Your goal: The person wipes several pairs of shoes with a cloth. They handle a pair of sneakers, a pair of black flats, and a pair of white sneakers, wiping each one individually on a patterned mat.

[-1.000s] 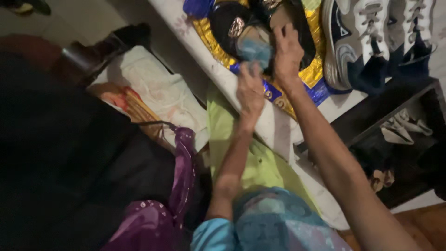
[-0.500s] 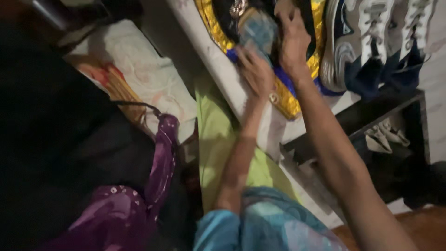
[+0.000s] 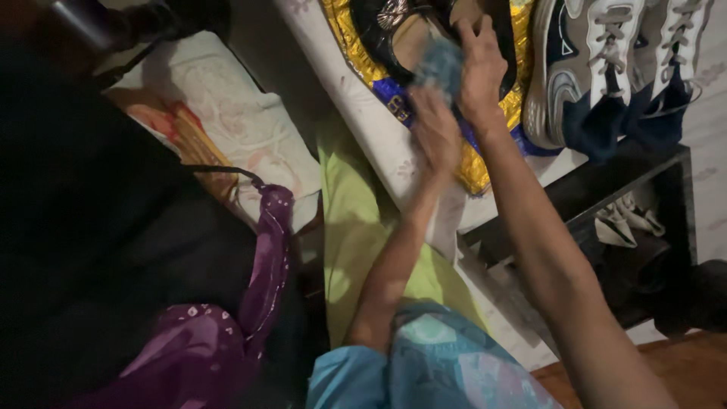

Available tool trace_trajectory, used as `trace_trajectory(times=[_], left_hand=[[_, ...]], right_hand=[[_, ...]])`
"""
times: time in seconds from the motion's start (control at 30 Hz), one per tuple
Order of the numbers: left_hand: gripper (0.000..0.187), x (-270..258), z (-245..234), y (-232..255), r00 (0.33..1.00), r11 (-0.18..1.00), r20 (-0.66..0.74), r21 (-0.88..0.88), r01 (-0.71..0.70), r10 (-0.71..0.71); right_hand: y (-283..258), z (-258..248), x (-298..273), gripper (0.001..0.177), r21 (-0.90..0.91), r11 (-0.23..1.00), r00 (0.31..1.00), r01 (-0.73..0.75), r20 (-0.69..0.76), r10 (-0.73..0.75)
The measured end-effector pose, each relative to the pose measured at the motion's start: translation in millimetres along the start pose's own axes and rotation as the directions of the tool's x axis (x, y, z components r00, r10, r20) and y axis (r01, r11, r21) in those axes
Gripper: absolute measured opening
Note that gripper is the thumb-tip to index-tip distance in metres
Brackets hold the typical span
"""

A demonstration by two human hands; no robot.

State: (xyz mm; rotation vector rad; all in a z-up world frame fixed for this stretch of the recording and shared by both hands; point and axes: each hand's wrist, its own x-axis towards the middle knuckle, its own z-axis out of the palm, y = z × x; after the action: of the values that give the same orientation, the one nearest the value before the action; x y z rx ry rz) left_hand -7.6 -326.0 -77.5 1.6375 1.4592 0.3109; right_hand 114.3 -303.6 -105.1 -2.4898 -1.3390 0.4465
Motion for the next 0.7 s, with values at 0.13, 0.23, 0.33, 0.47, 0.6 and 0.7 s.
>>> trace_trajectory(times=[0.13,0.23,0.33,0.47,0.6,0.7], left_hand=[[0.041,-23.7,-71.1,11.3,0.966,0.987,0.204,-0.051,-0.153,0.160],[0.038,42.8,-147.2,2.5,0.945,0.996,0.318,0.029,-0.090,0.076],[0.041,104.7,-180.7,25.9,0.934,0.845,0.217,0.404,-0.350,0.283],[0.054,151.9,-162.9,39.0,0.626,0.505,0.316,0.388,-0.771,0.713],[0.047,188.4,-140.5,19.3,0.572,0.501,0.312,0.281,-0.818,0.759],[0.034,210.1,-104.1,9.0,0.601,0.597,0.385,0.145,-0.789,0.701]], right_hand=[[-28.0,-21.7,3.5,0.036,0.039,0.999,1.000,0.025,-0.010,-0.024],[-35.5,-25.5,5.2,0.024,0.048,0.984,0.978,-0.170,0.131,0.163],[-27.4,-17.4,3.4,0.037,0.082,0.996,0.999,-0.026,-0.032,0.029],[-16.6,-2.8,-2.1,0.041,0.018,1.000,0.997,-0.019,-0.072,0.020],[-14.3,2.9,-0.2,0.040,0.050,0.997,0.997,-0.060,-0.050,0.062],[-23.7,5.1,-3.4,0.039,0.083,0.994,0.996,-0.067,-0.056,0.072]])
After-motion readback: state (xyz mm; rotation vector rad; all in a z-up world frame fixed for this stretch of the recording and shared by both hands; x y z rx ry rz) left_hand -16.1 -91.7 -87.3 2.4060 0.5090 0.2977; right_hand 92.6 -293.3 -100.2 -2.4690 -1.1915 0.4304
